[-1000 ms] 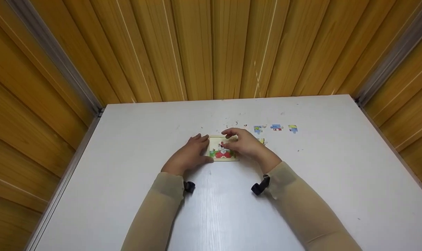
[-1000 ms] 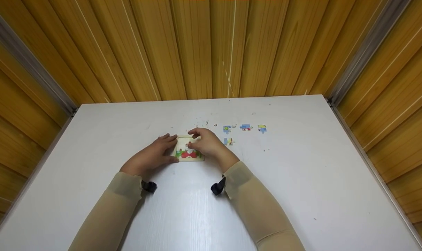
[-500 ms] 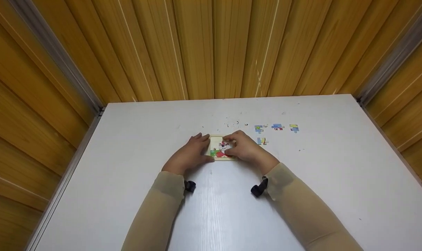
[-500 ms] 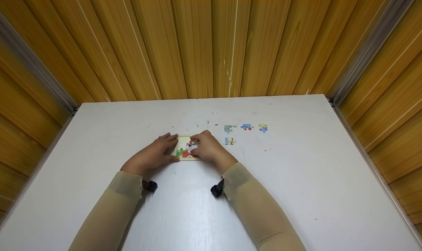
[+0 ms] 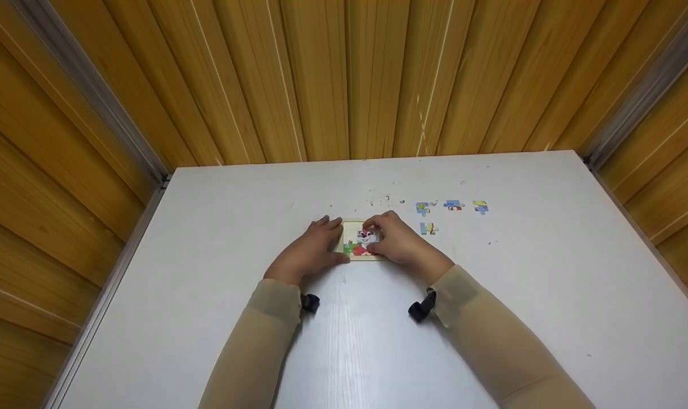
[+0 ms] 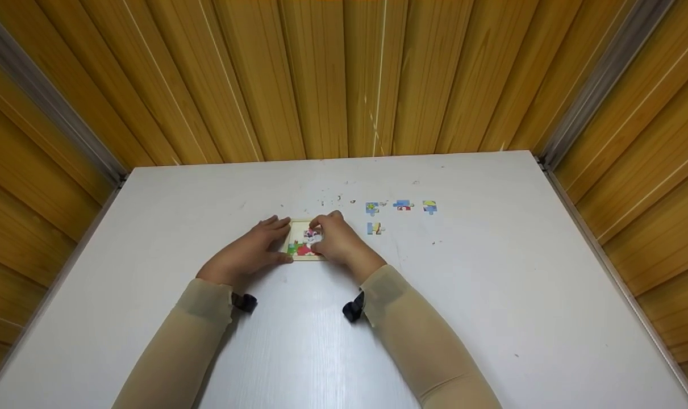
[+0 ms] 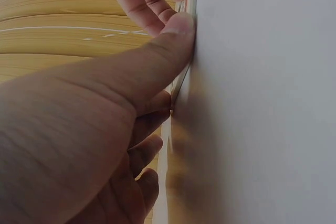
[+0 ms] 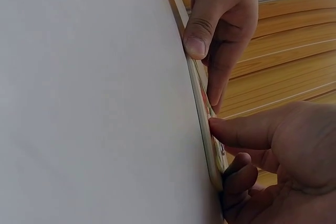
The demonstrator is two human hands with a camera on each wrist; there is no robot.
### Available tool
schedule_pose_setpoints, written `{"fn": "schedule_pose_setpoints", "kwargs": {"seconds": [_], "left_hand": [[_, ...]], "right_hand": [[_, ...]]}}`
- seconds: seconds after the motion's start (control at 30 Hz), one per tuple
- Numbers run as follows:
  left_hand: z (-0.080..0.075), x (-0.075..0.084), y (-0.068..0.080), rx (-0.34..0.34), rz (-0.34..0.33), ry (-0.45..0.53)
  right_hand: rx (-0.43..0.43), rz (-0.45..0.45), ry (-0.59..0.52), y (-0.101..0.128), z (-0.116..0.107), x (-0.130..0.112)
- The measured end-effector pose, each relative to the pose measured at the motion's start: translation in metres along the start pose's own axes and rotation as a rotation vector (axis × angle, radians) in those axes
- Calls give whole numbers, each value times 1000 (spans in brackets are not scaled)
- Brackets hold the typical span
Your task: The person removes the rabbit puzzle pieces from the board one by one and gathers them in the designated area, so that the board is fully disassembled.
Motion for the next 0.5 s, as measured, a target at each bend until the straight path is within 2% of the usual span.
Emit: {"fn": "schedule_pose_setpoints", "kwargs": {"seconds": [0.5], "left_hand": [[-1, 3, 1, -9, 22, -6]], "right_hand": [[34, -38, -1, 3, -3, -7]]}}
Point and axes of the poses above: each hand's wrist, its own y-axis away from the middle knuckle, its own z-axis out of the palm, x = y × z, the point moved 9 cm from there along -y, towards the middle knuckle, and after that the axes turned 10 degrees about y, right-handed, at the moved point
